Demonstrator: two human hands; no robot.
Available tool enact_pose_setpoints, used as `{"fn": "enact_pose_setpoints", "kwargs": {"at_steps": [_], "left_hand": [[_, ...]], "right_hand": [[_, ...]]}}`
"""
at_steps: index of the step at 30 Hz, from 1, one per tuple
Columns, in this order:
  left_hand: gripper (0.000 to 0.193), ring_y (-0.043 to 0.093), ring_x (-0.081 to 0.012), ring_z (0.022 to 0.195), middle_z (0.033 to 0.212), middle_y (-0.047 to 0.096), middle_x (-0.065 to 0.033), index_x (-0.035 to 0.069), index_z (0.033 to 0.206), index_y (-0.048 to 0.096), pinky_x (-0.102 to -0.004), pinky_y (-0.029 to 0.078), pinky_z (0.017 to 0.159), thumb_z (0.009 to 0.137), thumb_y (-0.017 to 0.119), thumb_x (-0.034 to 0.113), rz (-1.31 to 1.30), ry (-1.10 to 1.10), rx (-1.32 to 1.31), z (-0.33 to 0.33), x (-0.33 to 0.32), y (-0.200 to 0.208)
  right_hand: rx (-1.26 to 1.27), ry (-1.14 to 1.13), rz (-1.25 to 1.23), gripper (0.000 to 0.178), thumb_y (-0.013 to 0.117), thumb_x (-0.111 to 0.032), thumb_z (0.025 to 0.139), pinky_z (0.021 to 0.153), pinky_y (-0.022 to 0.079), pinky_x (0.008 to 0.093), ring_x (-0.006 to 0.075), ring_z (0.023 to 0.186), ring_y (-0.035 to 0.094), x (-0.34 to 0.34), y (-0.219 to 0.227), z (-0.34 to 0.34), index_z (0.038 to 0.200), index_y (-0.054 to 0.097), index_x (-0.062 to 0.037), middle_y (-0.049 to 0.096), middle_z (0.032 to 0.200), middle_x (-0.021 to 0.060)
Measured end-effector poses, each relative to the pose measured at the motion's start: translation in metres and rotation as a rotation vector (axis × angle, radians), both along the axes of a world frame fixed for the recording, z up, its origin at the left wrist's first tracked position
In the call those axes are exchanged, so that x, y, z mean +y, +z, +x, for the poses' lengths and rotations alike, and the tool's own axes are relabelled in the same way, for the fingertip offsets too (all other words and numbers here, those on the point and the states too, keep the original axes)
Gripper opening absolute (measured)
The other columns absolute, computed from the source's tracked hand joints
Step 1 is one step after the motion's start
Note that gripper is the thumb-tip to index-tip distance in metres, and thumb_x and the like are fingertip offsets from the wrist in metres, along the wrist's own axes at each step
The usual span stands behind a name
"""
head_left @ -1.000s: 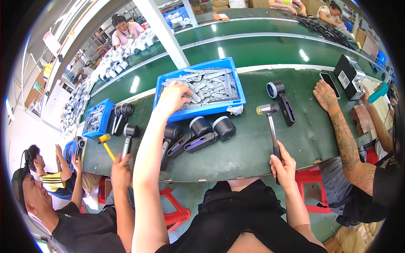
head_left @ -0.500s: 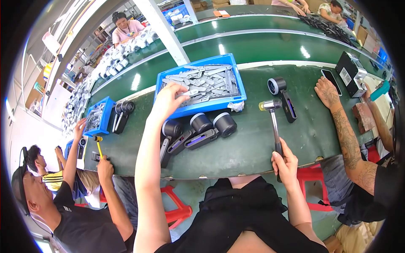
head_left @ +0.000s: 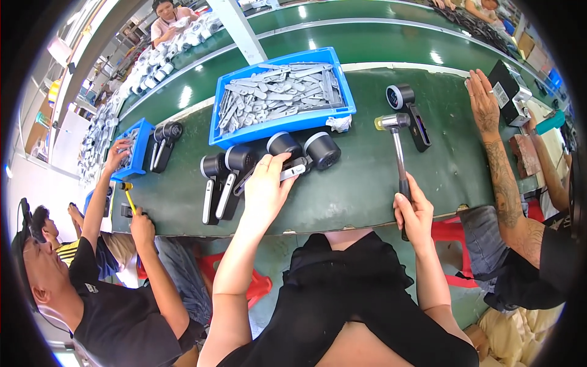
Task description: The person assembles mechanical components by fitting metal parts together using a small hammer on a production line.
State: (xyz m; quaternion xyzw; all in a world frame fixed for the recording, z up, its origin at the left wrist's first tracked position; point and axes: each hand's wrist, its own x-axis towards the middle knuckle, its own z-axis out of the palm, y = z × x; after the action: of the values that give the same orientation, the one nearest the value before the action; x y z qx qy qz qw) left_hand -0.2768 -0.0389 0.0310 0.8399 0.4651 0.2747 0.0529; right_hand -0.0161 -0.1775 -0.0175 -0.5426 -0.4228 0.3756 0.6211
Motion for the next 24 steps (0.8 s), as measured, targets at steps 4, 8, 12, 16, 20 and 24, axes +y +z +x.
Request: {"fn": "enact_pose_setpoints", "kwargs": {"at_steps": [4, 8, 12, 16, 20, 24], "left_hand": [[0.029, 0.060, -0.0293, 0.089, 0.091, 0.057, -0.0098, 0.006, 0.097, 0.061, -0.0375, 0.050, 0.073, 0.073, 0.074, 0.017, -0.019, 0.012, -0.004, 0.004, -0.001, -0.006], [0.031, 0.059, -0.0295, 0.089, 0.093, 0.057, -0.0095, 0.006, 0.100, 0.062, -0.0370, 0.050, 0.074, 0.075, 0.074, 0.019, -0.100, -0.054, -0.016, 0.016, -0.013, -0.006], [0.044, 0.053, -0.0276, 0.095, 0.101, 0.052, -0.0100, 0.008, 0.118, 0.059, -0.0371, 0.050, 0.075, 0.079, 0.071, 0.024, 0.101, 0.017, -0.071, 0.028, -0.030, -0.004], [0.029, 0.051, -0.0291, 0.089, 0.100, 0.053, -0.0108, 0.006, 0.112, 0.064, -0.0374, 0.047, 0.074, 0.083, 0.066, 0.013, 0.147, 0.050, -0.094, 0.028, -0.029, -0.012], [0.020, 0.050, -0.0292, 0.088, 0.097, 0.054, -0.0112, 0.003, 0.102, 0.067, -0.0385, 0.046, 0.075, 0.083, 0.065, 0.007, 0.152, 0.044, -0.140, 0.030, -0.027, -0.020], [0.019, 0.049, -0.0293, 0.089, 0.095, 0.055, -0.0112, 0.001, 0.100, 0.068, -0.0382, 0.045, 0.076, 0.082, 0.065, 0.005, 0.165, 0.062, -0.179, 0.030, -0.024, -0.022]], "right_hand": [[0.011, 0.014, 0.002, 0.048, 0.052, -0.001, 0.092, 0.042, 0.033, 0.0185, 0.0022, 0.046, 0.040, -0.004, 0.000, -0.001, 0.139, 0.043, -0.0021, 0.049, 0.068, -0.0017], [0.036, 0.038, -0.018, 0.048, 0.054, -0.001, 0.092, 0.042, 0.033, 0.0186, 0.0025, 0.046, 0.041, -0.011, -0.001, -0.004, 0.139, 0.043, -0.0024, 0.050, 0.071, -0.0012], [0.019, 0.059, -0.019, 0.048, 0.055, -0.001, 0.092, 0.042, 0.034, 0.0191, 0.0027, 0.046, 0.041, -0.019, -0.003, -0.005, 0.139, 0.043, -0.0025, 0.050, 0.069, -0.0016], [-0.042, 0.079, -0.054, 0.049, 0.056, -0.001, 0.091, 0.042, 0.034, 0.0193, 0.0027, 0.046, 0.041, -0.026, -0.003, -0.005, 0.139, 0.043, -0.0032, 0.048, 0.066, -0.0023], [-0.043, 0.084, -0.071, 0.049, 0.057, -0.002, 0.091, 0.042, 0.034, 0.0194, 0.0027, 0.046, 0.041, -0.028, 0.000, -0.006, 0.139, 0.044, -0.0039, 0.048, 0.066, -0.0026], [-0.040, 0.087, -0.075, 0.049, 0.057, -0.002, 0.091, 0.042, 0.034, 0.0193, 0.0024, 0.046, 0.042, -0.029, 0.003, -0.008, 0.138, 0.044, -0.0039, 0.048, 0.066, -0.0027]]}}
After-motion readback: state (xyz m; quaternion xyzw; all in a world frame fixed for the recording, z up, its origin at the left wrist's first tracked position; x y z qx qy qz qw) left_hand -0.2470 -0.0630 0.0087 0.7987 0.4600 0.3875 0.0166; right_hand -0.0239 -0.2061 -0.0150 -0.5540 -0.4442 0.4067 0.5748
